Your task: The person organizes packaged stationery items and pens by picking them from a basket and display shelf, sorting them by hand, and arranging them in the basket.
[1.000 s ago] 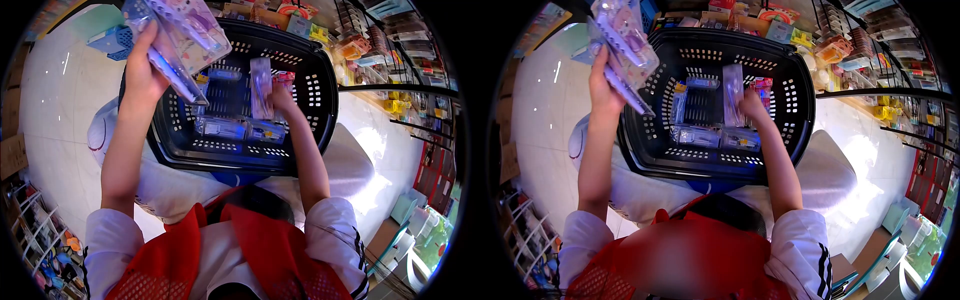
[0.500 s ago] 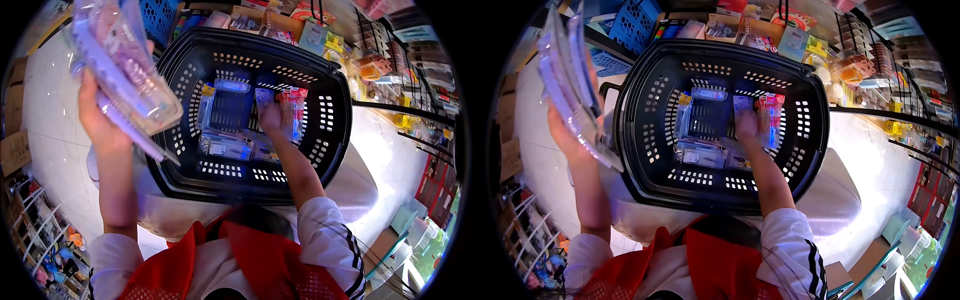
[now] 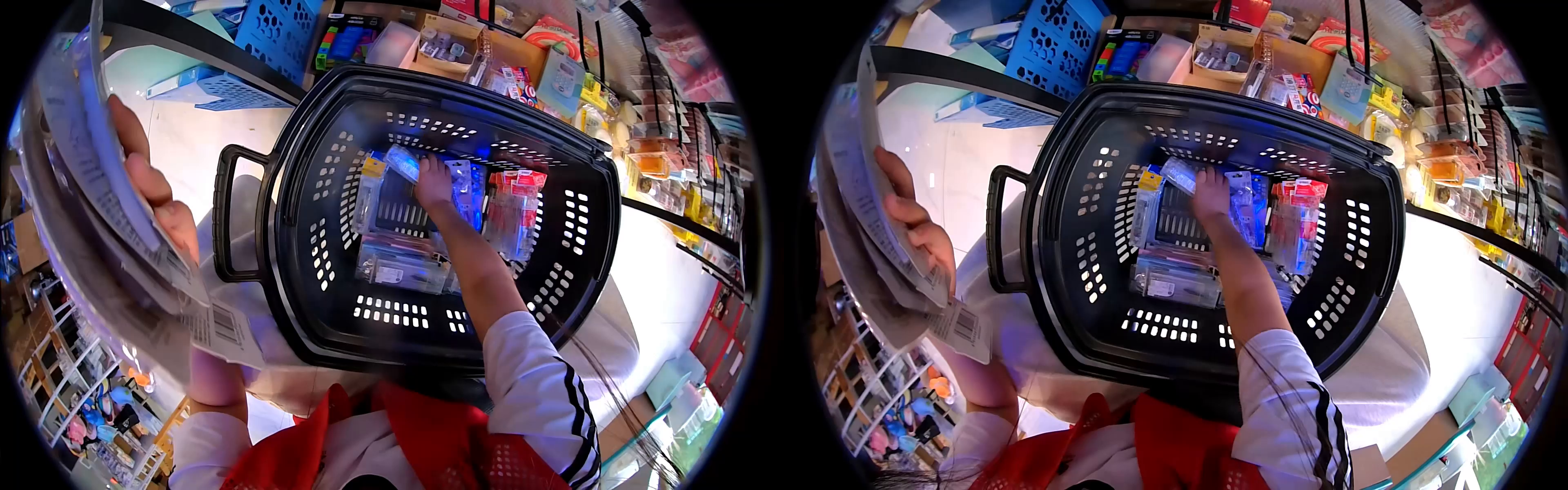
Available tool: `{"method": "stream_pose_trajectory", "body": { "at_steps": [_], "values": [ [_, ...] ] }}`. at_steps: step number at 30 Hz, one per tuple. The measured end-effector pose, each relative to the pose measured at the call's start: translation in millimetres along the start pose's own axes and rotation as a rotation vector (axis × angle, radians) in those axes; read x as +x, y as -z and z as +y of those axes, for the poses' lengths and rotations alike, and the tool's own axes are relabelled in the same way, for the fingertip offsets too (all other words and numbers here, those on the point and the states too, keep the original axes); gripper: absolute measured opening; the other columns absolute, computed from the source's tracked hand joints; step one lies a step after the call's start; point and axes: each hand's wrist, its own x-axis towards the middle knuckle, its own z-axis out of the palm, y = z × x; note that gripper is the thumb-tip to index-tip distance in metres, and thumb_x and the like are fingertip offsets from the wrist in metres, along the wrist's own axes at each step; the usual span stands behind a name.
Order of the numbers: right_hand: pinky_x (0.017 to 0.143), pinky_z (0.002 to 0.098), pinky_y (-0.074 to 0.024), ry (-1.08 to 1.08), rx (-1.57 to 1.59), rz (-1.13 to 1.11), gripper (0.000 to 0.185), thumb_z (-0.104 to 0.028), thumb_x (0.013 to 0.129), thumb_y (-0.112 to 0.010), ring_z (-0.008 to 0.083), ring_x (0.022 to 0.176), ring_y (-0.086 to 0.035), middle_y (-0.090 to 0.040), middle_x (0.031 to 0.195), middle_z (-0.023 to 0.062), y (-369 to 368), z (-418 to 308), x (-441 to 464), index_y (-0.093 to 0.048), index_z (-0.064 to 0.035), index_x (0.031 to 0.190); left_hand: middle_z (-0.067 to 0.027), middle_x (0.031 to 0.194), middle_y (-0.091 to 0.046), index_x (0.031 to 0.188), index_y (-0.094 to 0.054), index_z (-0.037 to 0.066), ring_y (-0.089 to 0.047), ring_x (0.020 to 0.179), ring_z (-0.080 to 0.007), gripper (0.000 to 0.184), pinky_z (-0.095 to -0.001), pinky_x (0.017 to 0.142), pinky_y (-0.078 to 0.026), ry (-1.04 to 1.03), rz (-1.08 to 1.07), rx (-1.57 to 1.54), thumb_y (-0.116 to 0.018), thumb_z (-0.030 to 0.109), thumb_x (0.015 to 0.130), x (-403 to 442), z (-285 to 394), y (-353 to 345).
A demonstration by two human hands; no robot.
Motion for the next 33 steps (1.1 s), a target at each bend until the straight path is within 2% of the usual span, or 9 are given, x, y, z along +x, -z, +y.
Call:
{"method": "stream_pose_trajectory", "body": {
  "at_steps": [9, 12, 15, 19, 21, 25, 26, 29, 33],
  "values": [
    [0.073, 0.0408, -0.0474, -0.216, 0.118, -0.196, 0.049, -0.011, 0.060, -0.063, 0.0349, 0.089, -0.054, -0.053, 0.099, 0.0176, 12, -4, 2, -0.043, -0.0010, 0.104, 0.0022, 0.133, -0.031, 0.130, -0.030, 0.015, -0.048, 0.110, -0.0195, 0.050, -0.0300, 0.086, -0.044, 0.004, 0.000, -0.003, -0.050, 0.011, 0.084, 1, 1, 0],
    [0.074, 0.0389, -0.0481, -0.393, 0.233, -0.483, 0.056, -0.019, 0.058, -0.068, 0.0338, 0.087, -0.057, -0.057, 0.097, 0.0189, 40, -10, 0, -0.044, 0.0001, 0.106, -0.0002, 0.133, -0.032, 0.130, -0.029, 0.014, -0.046, 0.112, -0.0202, 0.051, -0.0311, 0.088, -0.043, 0.000, -0.031, -0.112, -0.051, 0.014, 0.084, 4, -2, -3],
    [0.071, 0.0345, -0.0495, -0.476, 0.277, -0.538, 0.061, -0.025, 0.055, -0.072, 0.0293, 0.082, -0.060, -0.059, 0.092, 0.0174, 70, -10, -11, -0.048, 0.0012, 0.104, -0.0045, 0.137, -0.023, 0.133, -0.024, 0.015, -0.032, 0.122, -0.0256, 0.050, -0.0385, 0.093, -0.038, 0.035, -0.225, -0.309, -0.043, 0.019, 0.087, 11, -7, 3],
    [0.067, 0.0314, -0.0495, -0.577, 0.707, -0.628, 0.062, -0.029, 0.051, -0.074, 0.0245, 0.075, -0.060, -0.060, 0.087, 0.0141, 109, 16, -41, -0.053, 0.0013, 0.101, -0.0144, 0.136, -0.024, 0.134, -0.021, 0.011, -0.033, 0.121, -0.0302, 0.053, -0.0449, 0.092, -0.039, -0.005, -0.308, -0.242, -0.041, 0.023, 0.086, 9, -15, 3],
    [0.065, 0.0302, -0.0493, -0.698, 0.878, -0.533, 0.063, -0.030, 0.050, -0.075, 0.0224, 0.071, -0.060, -0.060, 0.084, 0.0128, 116, 37, -63, -0.054, 0.0015, 0.100, -0.0162, 0.135, -0.025, 0.132, -0.022, 0.007, -0.035, 0.119, -0.0314, 0.054, -0.0446, 0.093, -0.038, -0.077, -0.183, -0.178, -0.043, 0.021, 0.085, -2, -15, 6],
    [0.069, 0.0340, -0.0488, -0.666, 0.304, -0.345, 0.059, -0.028, 0.052, -0.073, 0.0264, 0.075, -0.061, -0.061, 0.086, 0.0176, 226, 45, -91, -0.054, 0.0034, 0.098, -0.0138, 0.113, -0.051, 0.115, -0.045, 0.006, -0.052, 0.098, -0.0255, 0.039, -0.0421, 0.080, -0.046, -0.373, 0.489, 0.192, -0.049, 0.028, 0.083, 0, -29, -17],
    [0.070, 0.0345, -0.0486, -0.677, 0.241, -0.263, 0.059, -0.028, 0.052, -0.073, 0.0275, 0.076, -0.061, -0.061, 0.086, 0.0183, 235, 52, -103, -0.054, 0.0039, 0.097, -0.0085, 0.105, -0.055, 0.107, -0.051, 0.006, -0.053, 0.096, -0.0228, 0.032, -0.0386, 0.082, -0.043, -0.317, 0.438, 0.134, -0.051, 0.027, 0.083, -3, -28, -15],
    [0.076, 0.0377, -0.0468, -0.750, 0.264, -0.195, 0.057, -0.028, 0.054, -0.070, 0.0322, 0.085, -0.059, -0.059, 0.091, 0.0217, 249, 73, -138, -0.050, 0.0049, 0.096, -0.0206, 0.128, -0.036, 0.128, -0.029, 0.002, -0.039, 0.117, -0.0293, 0.052, -0.0398, 0.090, -0.041, -0.276, 0.207, 0.112, -0.047, 0.024, 0.084, -4, -22, 0],
    [0.074, 0.0398, -0.0460, -0.514, 0.172, -0.255, 0.050, -0.019, 0.056, -0.069, 0.0344, 0.084, -0.057, -0.058, 0.090, 0.0214, 279, 36, -169, -0.048, 0.0008, 0.097, -0.0121, 0.108, -0.053, 0.112, -0.046, 0.006, -0.051, 0.099, -0.0259, 0.037, -0.0395, 0.074, -0.046, -0.289, 0.470, 0.238, -0.052, 0.027, 0.082, -2, -27, 7]
  ]
}}
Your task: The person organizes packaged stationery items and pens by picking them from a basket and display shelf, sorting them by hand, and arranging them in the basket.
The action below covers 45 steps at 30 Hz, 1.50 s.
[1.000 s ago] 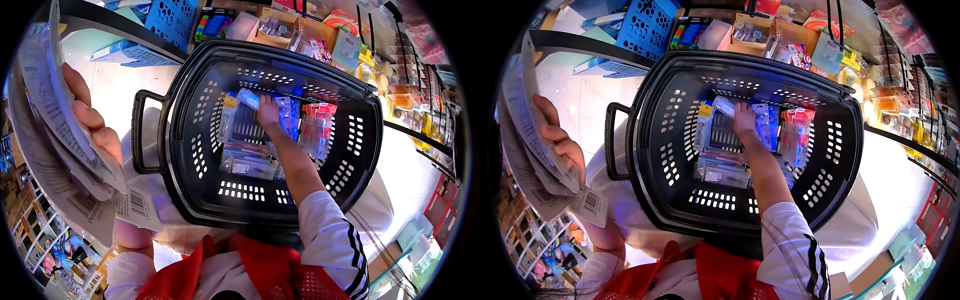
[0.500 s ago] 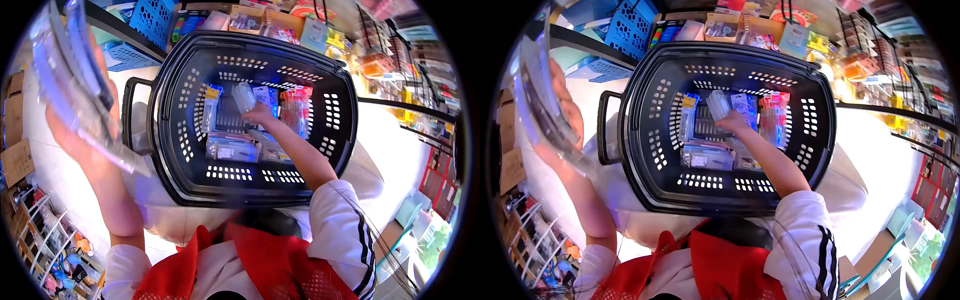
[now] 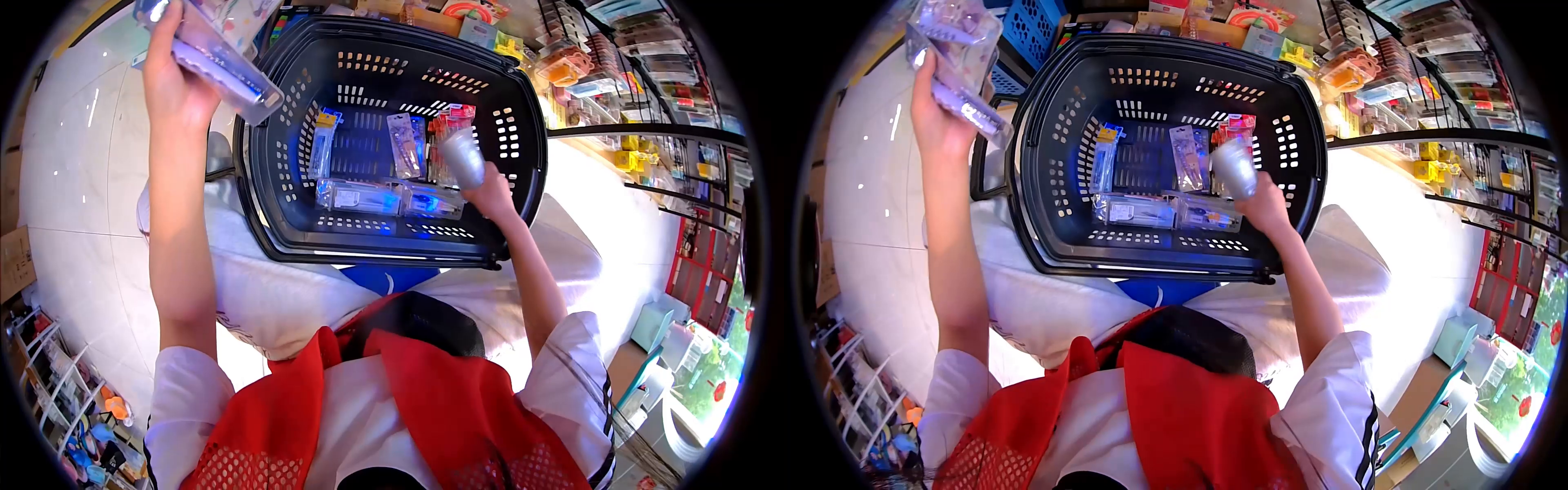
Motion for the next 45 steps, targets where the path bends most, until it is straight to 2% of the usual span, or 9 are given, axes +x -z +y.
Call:
{"method": "stream_pose_trajectory", "body": {
  "at_steps": [2, 9, 15, 20, 26, 30, 38, 41, 45],
  "values": [
    [0.073, 0.0409, -0.0459, 0.297, -0.061, -0.026, 0.047, -0.014, 0.057, -0.067, 0.0356, 0.083, -0.057, -0.057, 0.088, 0.0212, -10, 7, -6, -0.048, -0.0006, 0.097, -0.0080, 0.099, -0.056, 0.105, -0.050, 0.008, -0.053, 0.091, -0.0239, 0.031, -0.0376, 0.070, -0.046, 0.016, 0.039, -0.022, -0.055, 0.027, 0.081, 0, -5, -3],
    [0.080, 0.0398, -0.0434, 0.552, -0.357, -0.323, 0.042, -0.003, 0.059, -0.063, 0.0353, 0.091, -0.053, -0.054, 0.096, 0.0189, -32, 9, -2, -0.046, -0.0007, 0.098, -0.0070, 0.095, -0.056, 0.103, -0.050, 0.005, -0.053, 0.087, -0.0205, 0.031, -0.0342, 0.077, -0.044, -0.006, 0.021, -0.140, -0.061, 0.019, 0.078, 15, -21, 1],
    [0.083, 0.0377, -0.0419, 0.742, -0.273, -0.270, 0.041, -0.007, 0.062, -0.064, 0.0335, 0.091, -0.052, -0.053, 0.094, 0.0187, -38, 33, -4, -0.048, 0.0004, 0.099, -0.0051, 0.094, -0.056, 0.101, -0.051, 0.006, -0.053, 0.085, -0.0191, 0.028, -0.0322, 0.076, -0.044, -0.009, 0.006, -0.146, -0.060, 0.019, 0.078, 19, -16, 4],
    [0.074, 0.0388, -0.0452, 0.377, -0.026, -0.290, 0.047, -0.014, 0.059, -0.068, 0.0364, 0.083, -0.056, -0.057, 0.089, 0.0227, -20, 25, -3, -0.048, 0.0028, 0.098, -0.0047, 0.092, -0.056, 0.100, -0.052, 0.006, -0.053, 0.085, -0.0177, 0.026, -0.0313, 0.076, -0.043, -0.020, -0.001, -0.164, -0.060, 0.020, 0.078, 19, -11, 4],
    [0.076, 0.0408, -0.0443, -0.079, 0.037, 0.115, 0.062, -0.033, 0.063, -0.070, 0.0381, 0.087, -0.056, -0.056, 0.090, 0.0254, -14, 13, 30, -0.040, 0.0060, 0.100, -0.0045, 0.090, -0.057, 0.099, -0.053, 0.005, -0.053, 0.084, -0.0176, 0.027, -0.0313, 0.076, -0.043, -0.037, 0.012, -0.131, -0.059, 0.022, 0.079, 17, -10, 7],
    [0.077, 0.0424, -0.0459, -0.320, 0.006, 0.229, 0.057, -0.026, 0.066, -0.065, 0.0390, 0.088, -0.056, -0.055, 0.095, 0.0259, -29, 16, 62, -0.034, 0.0049, 0.103, -0.0051, 0.096, -0.056, 0.103, -0.052, 0.006, -0.053, 0.088, -0.0200, 0.031, -0.0351, 0.074, -0.044, -0.045, 0.068, -0.063, -0.058, 0.024, 0.079, 13, -8, 2],
    [0.073, 0.0403, -0.0481, -0.017, -0.283, 0.392, 0.067, -0.026, 0.075, -0.055, 0.0324, 0.094, -0.053, -0.043, 0.113, 0.0186, -164, 139, 168, -0.020, 0.0010, 0.126, -0.0074, 0.106, -0.053, 0.110, -0.048, 0.008, -0.051, 0.097, -0.0247, 0.035, -0.0399, 0.075, -0.044, -0.014, 0.010, -0.063, -0.056, 0.025, 0.080, 9, -4, -2],
    [0.076, 0.0398, -0.0457, 0.083, -0.407, 0.476, 0.067, -0.025, 0.076, -0.053, 0.0296, 0.099, -0.048, -0.037, 0.118, 0.0164, -134, 95, 140, -0.020, -0.0025, 0.129, -0.0076, 0.107, -0.052, 0.110, -0.048, 0.007, -0.051, 0.098, -0.0251, 0.035, -0.0399, 0.080, -0.043, -0.020, 0.011, -0.086, -0.056, 0.025, 0.081, 7, -1, -4],
    [0.083, 0.0397, -0.0408, -0.216, -0.315, 0.399, 0.067, -0.022, 0.074, -0.055, 0.0290, 0.107, -0.040, -0.035, 0.121, 0.0159, -80, 14, 88, -0.022, -0.0057, 0.130, -0.0074, 0.109, -0.051, 0.110, -0.049, 0.008, -0.050, 0.100, -0.0252, 0.035, -0.0400, 0.083, -0.043, -0.037, 0.022, -0.071, -0.055, 0.026, 0.081, 2, 0, -8]
  ]
}}
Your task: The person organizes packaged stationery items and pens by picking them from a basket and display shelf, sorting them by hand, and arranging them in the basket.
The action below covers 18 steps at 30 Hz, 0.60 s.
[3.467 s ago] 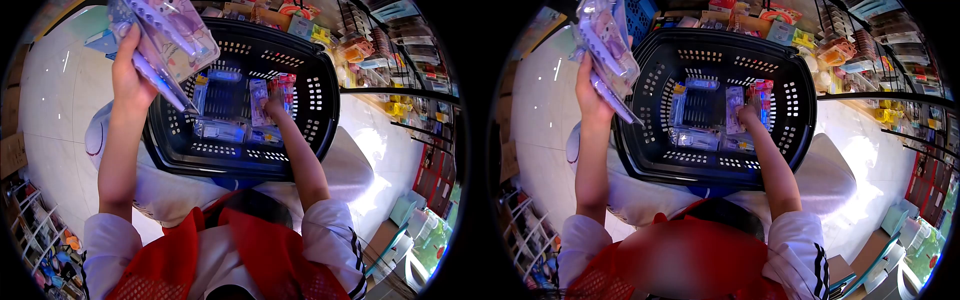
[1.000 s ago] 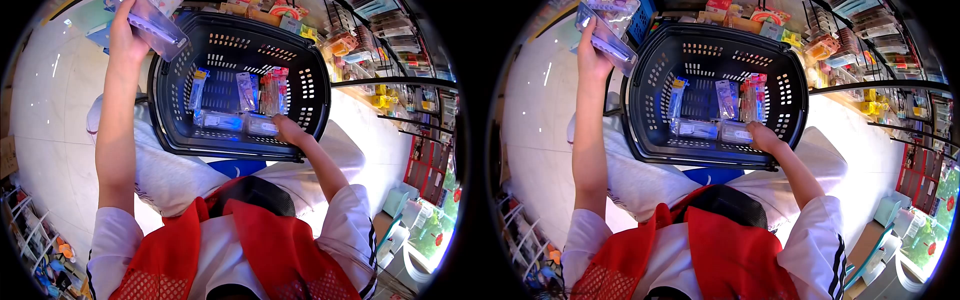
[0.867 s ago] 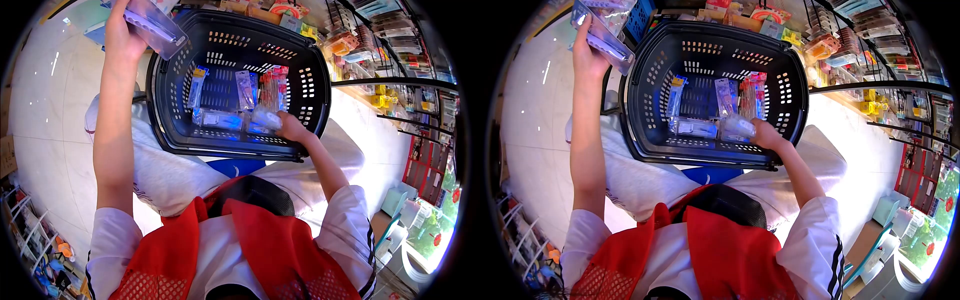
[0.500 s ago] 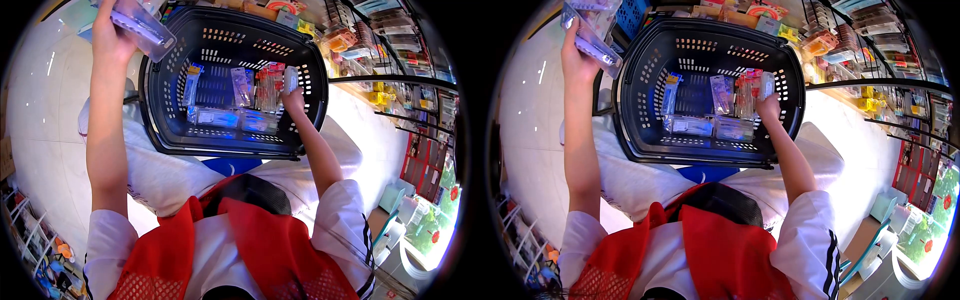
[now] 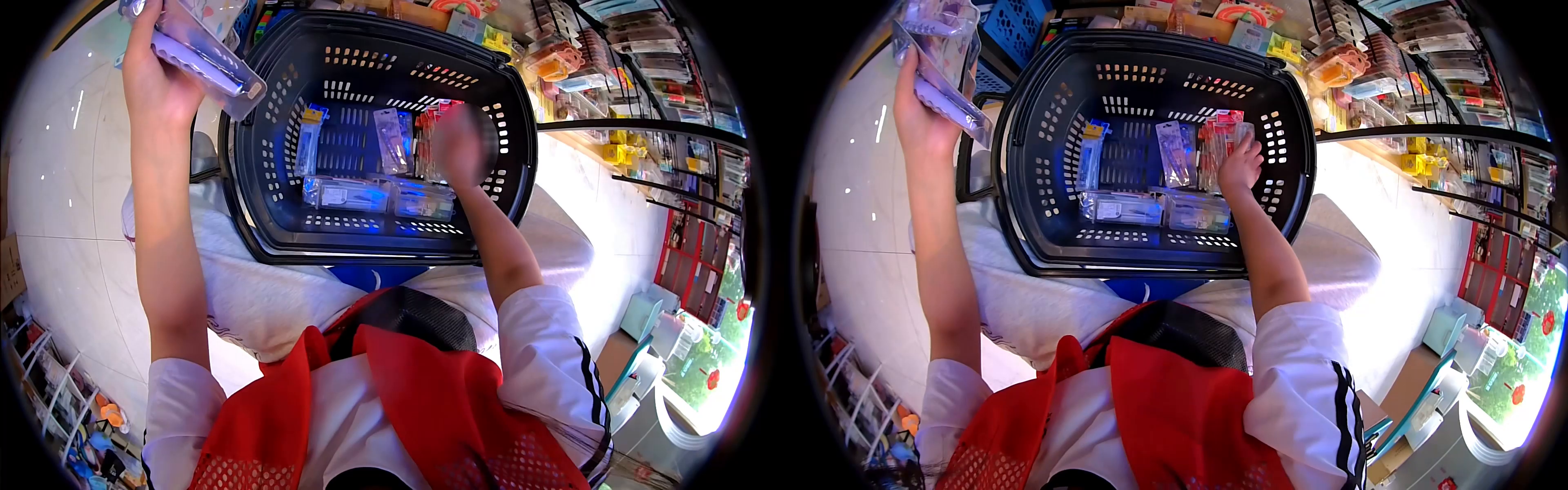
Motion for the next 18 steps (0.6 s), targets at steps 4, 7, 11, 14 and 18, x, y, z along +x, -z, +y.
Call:
{"method": "stream_pose_trajectory", "body": {
  "at_steps": [4, 7, 11, 14, 18],
  "values": [
    [0.083, 0.0388, -0.0401, 0.160, -0.104, 0.332, 0.073, -0.020, 0.070, -0.062, 0.0297, 0.106, -0.039, -0.034, 0.121, 0.0153, -24, 7, 4, -0.023, -0.0062, 0.130, -0.0067, 0.109, -0.051, 0.109, -0.050, 0.009, -0.049, 0.100, -0.0249, 0.034, -0.0406, 0.083, -0.043, 0.046, -0.005, 0.005, -0.055, 0.028, 0.081, 0, 2, 3],
    [0.083, 0.0392, -0.0411, 0.153, 0.072, 0.196, 0.076, -0.019, 0.068, -0.064, 0.0308, 0.105, -0.039, -0.035, 0.118, 0.0150, -1, 5, -7, -0.022, -0.0059, 0.130, -0.0066, 0.107, -0.052, 0.108, -0.051, 0.009, -0.050, 0.099, -0.0245, 0.033, -0.0405, 0.082, -0.043, 0.025, 0.114, 0.063, -0.054, 0.029, 0.081, -6, 1, -3],
    [0.083, 0.0400, -0.0427, -0.037, 0.241, 0.026, 0.075, -0.016, 0.067, -0.065, 0.0327, 0.104, -0.041, -0.039, 0.113, 0.0162, 10, 4, -2, -0.023, -0.0050, 0.128, -0.0063, 0.105, -0.053, 0.107, -0.050, 0.010, -0.050, 0.099, -0.0240, 0.032, -0.0393, 0.080, -0.044, 0.054, 0.107, 0.063, -0.054, 0.029, 0.082, -7, 1, -6],
    [0.081, 0.0411, -0.0433, -0.200, 0.288, -0.006, 0.072, -0.013, 0.067, -0.064, 0.0333, 0.101, -0.045, -0.044, 0.108, 0.0172, 15, -6, 6, -0.025, -0.0050, 0.127, -0.0058, 0.102, -0.054, 0.107, -0.050, 0.010, -0.051, 0.097, -0.0238, 0.033, -0.0385, 0.077, -0.046, 0.103, -0.012, 0.029, -0.054, 0.029, 0.081, -5, 1, -1],
    [0.083, 0.0425, -0.0416, 0.175, 0.654, 0.205, 0.068, -0.007, 0.065, -0.062, 0.0361, 0.099, -0.048, -0.045, 0.109, 0.0189, 1, -40, 0, -0.028, -0.0046, 0.125, -0.0057, 0.101, -0.054, 0.107, -0.050, 0.009, -0.053, 0.095, -0.0233, 0.033, -0.0391, 0.075, -0.046, 0.048, 0.058, 0.055, -0.054, 0.030, 0.081, -4, 3, -1]
  ]
}}
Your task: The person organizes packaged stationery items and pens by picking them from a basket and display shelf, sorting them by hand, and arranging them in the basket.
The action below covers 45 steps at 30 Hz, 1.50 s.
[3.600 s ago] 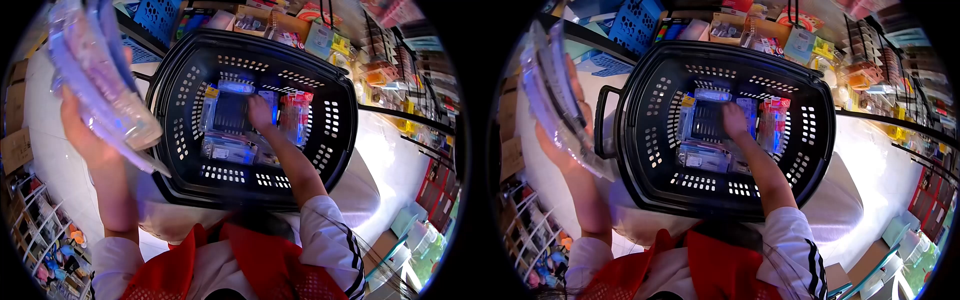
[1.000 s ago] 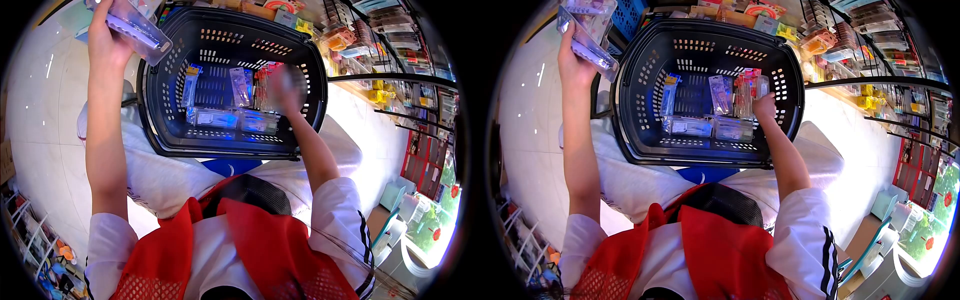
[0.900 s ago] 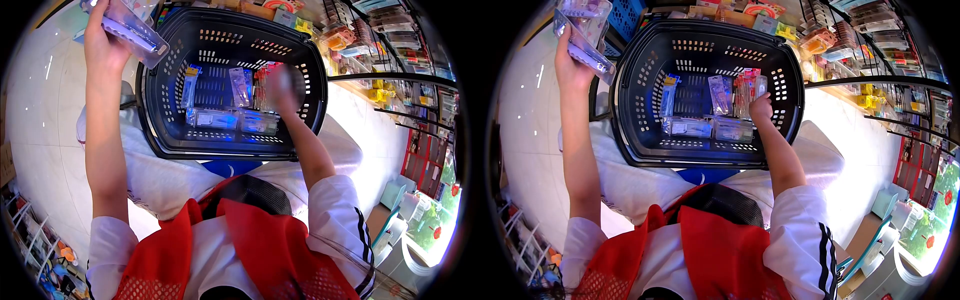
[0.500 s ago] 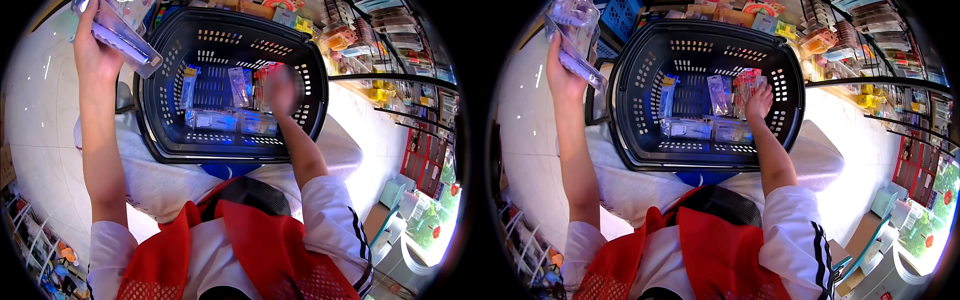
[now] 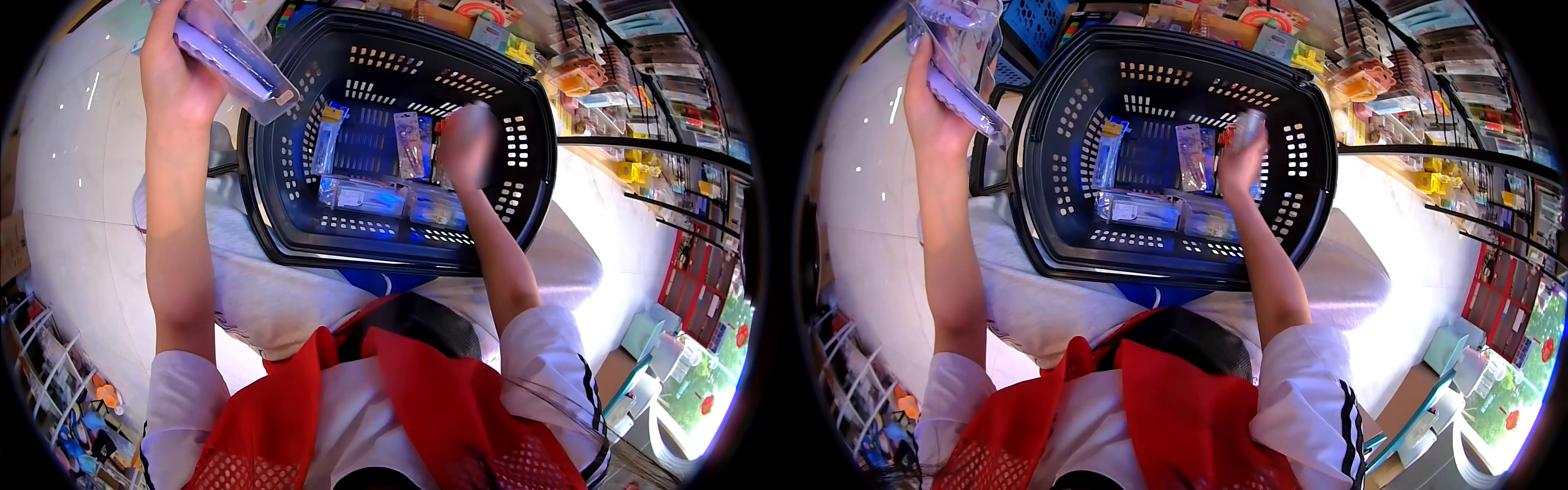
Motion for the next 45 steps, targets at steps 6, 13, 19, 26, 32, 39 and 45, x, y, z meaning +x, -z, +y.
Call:
{"method": "stream_pose_trajectory", "body": {
  "at_steps": [6, 13, 19, 26, 32, 39, 45],
  "values": [
    [0.082, 0.0422, -0.0434, -0.169, 0.128, -0.521, 0.069, -0.008, 0.061, -0.064, 0.0415, 0.094, -0.051, -0.046, 0.107, 0.0256, -88, -117, -33, -0.027, -0.0033, 0.118, -0.0071, 0.101, -0.054, 0.108, -0.050, 0.009, -0.053, 0.093, -0.0248, 0.033, -0.0398, 0.073, -0.045, 0.063, -0.105, -0.065, -0.054, 0.028, 0.081, 3, 3, 2],
    [0.088, 0.0457, -0.0374, -0.182, 0.160, -0.496, 0.077, -0.011, 0.068, -0.062, 0.0432, 0.106, -0.038, -0.029, 0.120, 0.0267, -215, -117, -86, -0.014, -0.0032, 0.128, -0.0050, 0.093, -0.058, 0.103, -0.053, 0.007, -0.055, 0.082, -0.0173, 0.028, -0.0334, 0.065, -0.046, 0.038, -0.066, -0.078, -0.053, 0.026, 0.083, 0, -5, -1],
    [0.081, 0.0378, -0.0424, -0.530, 0.433, -0.252, 0.060, -0.013, 0.074, -0.058, 0.0382, 0.092, -0.052, -0.052, 0.102, 0.0250, -255, -93, -99, -0.027, -0.0002, 0.123, -0.0072, 0.095, -0.056, 0.106, -0.050, 0.006, -0.054, 0.085, -0.0178, 0.032, -0.0313, 0.071, -0.044, 0.055, -0.159, -0.184, -0.054, 0.026, 0.082, 3, 6, -7],
    [0.076, 0.0366, -0.0453, -0.482, 0.218, -0.409, 0.028, -0.014, 0.065, -0.062, 0.0337, 0.089, -0.057, -0.060, 0.088, 0.0200, -243, -91, -99, -0.056, 0.0015, 0.088, -0.0141, 0.106, -0.054, 0.115, -0.044, 0.000, -0.053, 0.096, -0.0250, 0.044, -0.0367, 0.086, -0.042, 0.053, -0.287, -0.342, -0.053, 0.027, 0.082, 0, 24, -28],
    [0.077, 0.0370, -0.0449, -0.283, 0.103, -0.774, 0.030, -0.019, 0.068, -0.059, 0.0337, 0.090, -0.057, -0.059, 0.090, 0.0204, -226, -105, -91, -0.055, 0.0010, 0.091, -0.0139, 0.104, -0.055, 0.113, -0.045, 0.000, -0.054, 0.094, -0.0244, 0.042, -0.0360, 0.084, -0.043, 0.008, -0.120, -0.208, -0.053, 0.027, 0.082, 1, 15, -40],
    [0.078, 0.0375, -0.0444, -0.103, 0.033, -1.234, 0.033, -0.023, 0.071, -0.056, 0.0337, 0.092, -0.056, -0.058, 0.093, 0.0209, -205, -97, -80, -0.054, 0.0004, 0.094, -0.0135, 0.102, -0.056, 0.111, -0.047, 0.000, -0.054, 0.093, -0.0239, 0.041, -0.0353, 0.082, -0.044, 0.089, -0.198, -0.253, -0.053, 0.028, 0.081, 0, 12, -40],
    [0.079, 0.0379, -0.0440, -0.471, 0.724, -1.135, 0.036, -0.028, 0.073, -0.053, 0.0337, 0.093, -0.055, -0.058, 0.095, 0.0213, -179, -115, -79, -0.054, -0.0001, 0.097, -0.0096, 0.098, -0.056, 0.109, -0.047, 0.002, -0.054, 0.089, -0.0204, 0.039, -0.0320, 0.079, -0.045, 0.094, -0.148, -0.190, -0.055, 0.028, 0.081, -4, 9, -37]
  ]
}}
